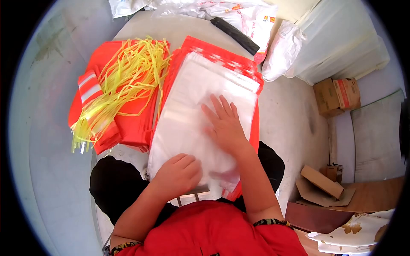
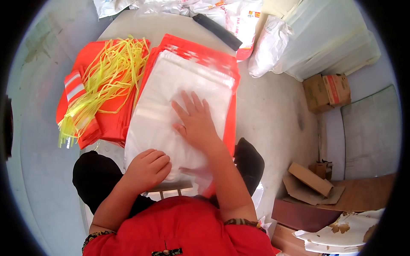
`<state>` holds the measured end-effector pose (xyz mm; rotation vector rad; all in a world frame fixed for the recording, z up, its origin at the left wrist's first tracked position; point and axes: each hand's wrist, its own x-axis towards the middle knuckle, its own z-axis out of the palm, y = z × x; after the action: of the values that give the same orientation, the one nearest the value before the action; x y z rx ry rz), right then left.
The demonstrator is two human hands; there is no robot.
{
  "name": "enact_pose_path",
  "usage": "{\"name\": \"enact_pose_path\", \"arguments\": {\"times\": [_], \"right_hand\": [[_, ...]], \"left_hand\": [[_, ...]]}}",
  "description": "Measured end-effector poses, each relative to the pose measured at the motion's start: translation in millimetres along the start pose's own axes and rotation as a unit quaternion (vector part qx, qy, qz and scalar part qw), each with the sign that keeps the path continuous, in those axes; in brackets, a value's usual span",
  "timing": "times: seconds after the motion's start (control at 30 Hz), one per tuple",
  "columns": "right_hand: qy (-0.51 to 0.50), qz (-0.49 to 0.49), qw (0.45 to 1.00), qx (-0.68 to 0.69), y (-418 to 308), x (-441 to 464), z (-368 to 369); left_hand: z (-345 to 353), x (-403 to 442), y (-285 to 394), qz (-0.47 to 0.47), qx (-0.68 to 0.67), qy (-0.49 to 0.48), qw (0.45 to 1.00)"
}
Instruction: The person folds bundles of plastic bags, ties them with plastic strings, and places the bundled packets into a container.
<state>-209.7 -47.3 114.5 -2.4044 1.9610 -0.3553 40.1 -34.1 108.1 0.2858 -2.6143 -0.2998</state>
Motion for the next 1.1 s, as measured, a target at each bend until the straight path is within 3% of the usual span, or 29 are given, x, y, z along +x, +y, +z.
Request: {"name": "enact_pose_path", "arguments": {"times": [0.13,0.43,0.77,0.97,1.1], "right_hand": [[-0.006,-0.034,0.999,0.032,-1,3,8],[-0.013,-0.03,0.999,-0.001,9,5,6],[0.027,0.041,0.999,-0.022,39,26,7],[0.021,-0.023,0.999,-0.021,37,32,9],[0.05,0.012,0.998,-0.046,56,41,8]], "left_hand": [[3,5,2,-0.014,0.02,0.05,0.998],[6,5,2,-0.063,0.019,-0.056,0.996],[7,7,-1,-0.078,0.008,-0.075,0.994],[11,6,-1,-0.079,0.006,-0.077,0.994],[11,7,-2,-0.08,0.001,-0.074,0.994]]}}
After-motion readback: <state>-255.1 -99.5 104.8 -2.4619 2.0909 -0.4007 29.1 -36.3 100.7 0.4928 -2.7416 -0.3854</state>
